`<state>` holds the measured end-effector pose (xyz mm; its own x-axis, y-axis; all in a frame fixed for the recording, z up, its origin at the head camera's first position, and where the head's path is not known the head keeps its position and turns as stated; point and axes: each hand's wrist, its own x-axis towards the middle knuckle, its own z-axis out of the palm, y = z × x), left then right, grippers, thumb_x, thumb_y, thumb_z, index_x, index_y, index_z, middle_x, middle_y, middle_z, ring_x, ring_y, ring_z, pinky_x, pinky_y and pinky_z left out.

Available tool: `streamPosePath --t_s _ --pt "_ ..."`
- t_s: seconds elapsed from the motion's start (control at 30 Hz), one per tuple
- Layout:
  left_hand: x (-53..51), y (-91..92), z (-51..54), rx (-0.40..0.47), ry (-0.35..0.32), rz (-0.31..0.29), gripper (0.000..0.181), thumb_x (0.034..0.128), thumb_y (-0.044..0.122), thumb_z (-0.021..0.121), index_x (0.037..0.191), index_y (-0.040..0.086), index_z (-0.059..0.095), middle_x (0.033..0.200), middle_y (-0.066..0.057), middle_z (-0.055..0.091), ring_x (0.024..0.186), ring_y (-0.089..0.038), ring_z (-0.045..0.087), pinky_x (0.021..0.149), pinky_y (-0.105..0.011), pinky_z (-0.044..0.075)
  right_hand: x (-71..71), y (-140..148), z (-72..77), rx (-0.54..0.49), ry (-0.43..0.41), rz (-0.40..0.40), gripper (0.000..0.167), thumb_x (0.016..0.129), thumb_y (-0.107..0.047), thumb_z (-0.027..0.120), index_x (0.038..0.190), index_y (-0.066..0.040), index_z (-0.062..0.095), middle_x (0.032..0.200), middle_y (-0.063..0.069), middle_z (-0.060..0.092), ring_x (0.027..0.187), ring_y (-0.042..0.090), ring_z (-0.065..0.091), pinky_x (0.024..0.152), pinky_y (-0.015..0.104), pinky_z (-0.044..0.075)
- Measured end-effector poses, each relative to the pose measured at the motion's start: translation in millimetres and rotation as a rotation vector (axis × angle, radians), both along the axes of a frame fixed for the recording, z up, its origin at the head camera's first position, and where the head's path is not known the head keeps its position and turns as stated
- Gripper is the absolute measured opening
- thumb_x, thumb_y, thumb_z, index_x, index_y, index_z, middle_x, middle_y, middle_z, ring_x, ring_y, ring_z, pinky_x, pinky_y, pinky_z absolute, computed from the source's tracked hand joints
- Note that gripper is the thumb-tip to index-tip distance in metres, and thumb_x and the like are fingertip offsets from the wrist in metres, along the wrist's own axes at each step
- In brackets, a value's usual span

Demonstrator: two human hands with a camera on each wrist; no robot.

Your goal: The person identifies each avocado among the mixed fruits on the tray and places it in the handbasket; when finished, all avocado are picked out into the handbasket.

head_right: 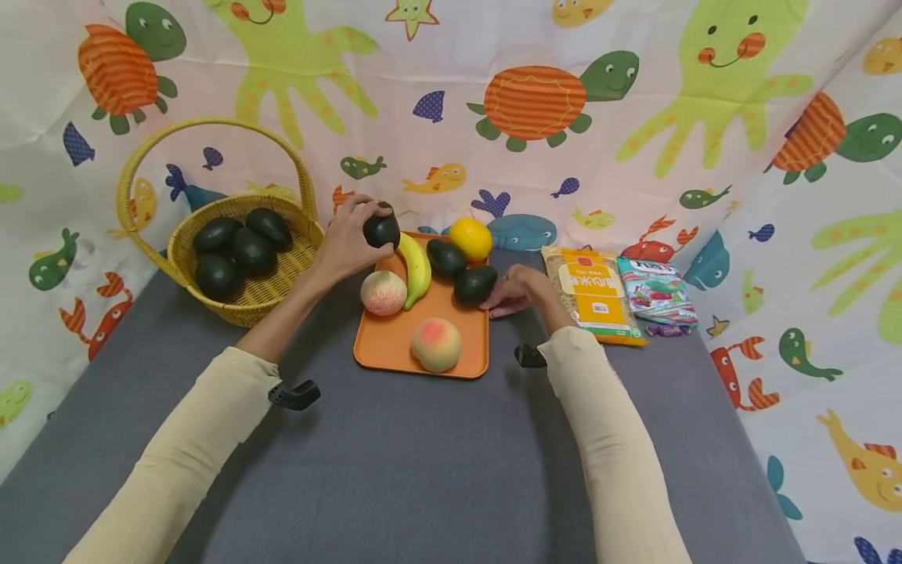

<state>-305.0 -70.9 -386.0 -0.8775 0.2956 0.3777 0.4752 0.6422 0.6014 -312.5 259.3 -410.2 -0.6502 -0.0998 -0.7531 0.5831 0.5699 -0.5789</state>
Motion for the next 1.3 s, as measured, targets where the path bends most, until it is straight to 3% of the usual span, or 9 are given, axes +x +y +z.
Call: streamPosePath --t_s 0.1,0.27,0.5,0.57,0.7,1.0,1.3 --pt "3.6 -1.6 5.8 -0.006 -0.006 -0.013 0.052 0.0851 0.025 0.077 0.133 0.009 0.067 0.148 -0.018 0.051 0.131 -0.043 0.051 0.108 -0.058 0.048 2.0 -1 3.8 -0.001 -0.004 0.002 0.019 0.089 -0.003 0.081 0.107 0.001 0.075 0.083 0.008 0.078 0.075 0.016 0.078 0.089 0.033 0.063" --pt "9.8 -7.4 13.6 0.001 -0.014 -0.03 0.051 0.0841 0.026 0.078 0.13 0.009 0.065 0.147 -0.017 0.053 0.128 -0.042 0.051 0.104 -0.057 0.049 4.0 -1 6.4 -0.014 -0.01 0.011 0.019 0.09 -0.002 0.08 0.108 0.003 0.075 0.082 0.008 0.078 0.076 0.017 0.078 0.09 0.033 0.062" --pt "13.5 -22.7 23.2 0.06 -0.015 -0.053 0.047 0.0832 0.023 0.077 0.124 0.007 0.06 0.133 -0.016 0.062 0.109 -0.036 0.057 0.097 -0.051 0.05 2.1 2 4.7 -0.006 -0.013 0.023 0.029 0.091 -0.004 0.079 0.118 0.005 0.072 0.084 0.008 0.078 0.075 0.016 0.077 0.089 0.031 0.063" --pt "14.5 -27.5 25.5 0.058 -0.024 -0.051 0.047 0.082 0.023 0.077 0.123 0.008 0.059 0.134 -0.016 0.06 0.109 -0.036 0.055 0.09 -0.05 0.053 1.5 2 4.5 -0.011 -0.015 0.02 0.029 0.091 -0.004 0.079 0.117 0.005 0.072 0.084 0.008 0.078 0.076 0.016 0.077 0.089 0.032 0.063" --pt "18.9 -35.2 30.2 0.023 -0.037 -0.045 0.05 0.0804 0.025 0.078 0.124 0.01 0.059 0.142 -0.018 0.051 0.12 -0.04 0.049 0.096 -0.056 0.049 1.3 0 5.2 -0.006 -0.016 0.02 0.026 0.091 -0.004 0.08 0.114 0.004 0.073 0.085 0.009 0.078 0.076 0.016 0.077 0.089 0.032 0.063" --pt "28.3 -57.0 36.6 -0.002 -0.07 0.043 0.062 0.0834 0.034 0.078 0.139 0.014 0.058 0.155 -0.014 0.046 0.128 -0.04 0.051 0.104 -0.058 0.048 -0.6 0 2.8 -0.001 -0.008 0.009 0.014 0.089 -0.006 0.082 0.101 -0.001 0.076 0.083 0.008 0.077 0.075 0.016 0.078 0.087 0.032 0.063" --pt "28.4 -85.4 33.7 -0.022 -0.121 0.146 0.061 0.0855 0.037 0.079 0.139 0.016 0.059 0.157 -0.014 0.044 0.129 -0.042 0.05 0.105 -0.062 0.048 -2.1 5 0.5 -0.001 -0.015 0.007 0.026 0.09 -0.007 0.081 0.113 0.001 0.073 0.083 0.007 0.077 0.076 0.016 0.078 0.089 0.032 0.063"
